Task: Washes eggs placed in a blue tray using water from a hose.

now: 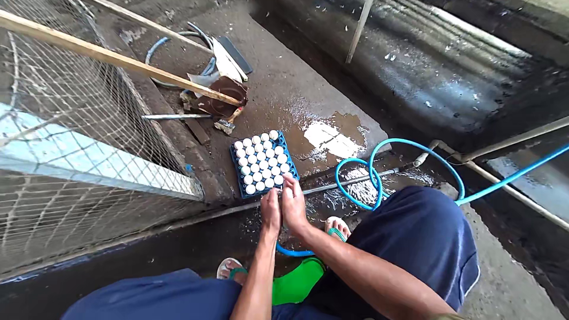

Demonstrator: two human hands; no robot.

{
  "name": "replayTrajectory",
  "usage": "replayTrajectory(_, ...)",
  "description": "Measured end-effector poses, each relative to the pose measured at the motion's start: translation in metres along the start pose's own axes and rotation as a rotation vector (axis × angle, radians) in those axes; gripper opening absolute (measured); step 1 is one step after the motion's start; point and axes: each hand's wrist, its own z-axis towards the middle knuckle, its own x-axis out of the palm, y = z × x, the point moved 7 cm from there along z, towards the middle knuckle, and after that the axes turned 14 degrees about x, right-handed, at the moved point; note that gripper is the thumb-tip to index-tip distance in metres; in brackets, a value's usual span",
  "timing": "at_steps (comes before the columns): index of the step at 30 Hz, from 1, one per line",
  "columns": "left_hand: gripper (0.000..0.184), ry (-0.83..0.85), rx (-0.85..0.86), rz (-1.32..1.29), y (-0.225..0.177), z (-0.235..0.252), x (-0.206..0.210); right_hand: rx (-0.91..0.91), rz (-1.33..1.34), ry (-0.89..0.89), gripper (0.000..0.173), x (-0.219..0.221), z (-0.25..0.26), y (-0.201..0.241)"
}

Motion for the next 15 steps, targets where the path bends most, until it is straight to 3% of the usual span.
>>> replayTrajectory(5, 0.030, 0.049, -0.008, -0.202, 0.019, 0.006, 0.004, 0.447, 0.163, 0.126, 0.037, 0.000, 0.034, -0.014)
replayTrajectory(7, 0.031, 0.000, -0.002, -0.250, 0.021, 0.011, 0.000, 0.388, 0.135, 0.115, 0.037, 0.003, 0.031, -0.010)
replayTrajectory(11, 0.041, 0.010, 0.085, -0.227, 0.005, 0.011, 0.005, -0.102, -0.219, 0.115, 0.046, 0.010, 0.009, 0.013)
replayTrajectory(12, 0.042, 0.017, 0.073, -0.212, 0.002, 0.008, 0.006, -0.109, -0.229, 0.105, 0.046, 0.010, 0.012, 0.013)
replayTrajectory(15, 0.047, -0.003, 0.046, -0.126, 0.000, 0.006, 0.009, 0.118, -0.079, 0.040, 0.042, 0.003, 0.033, 0.003)
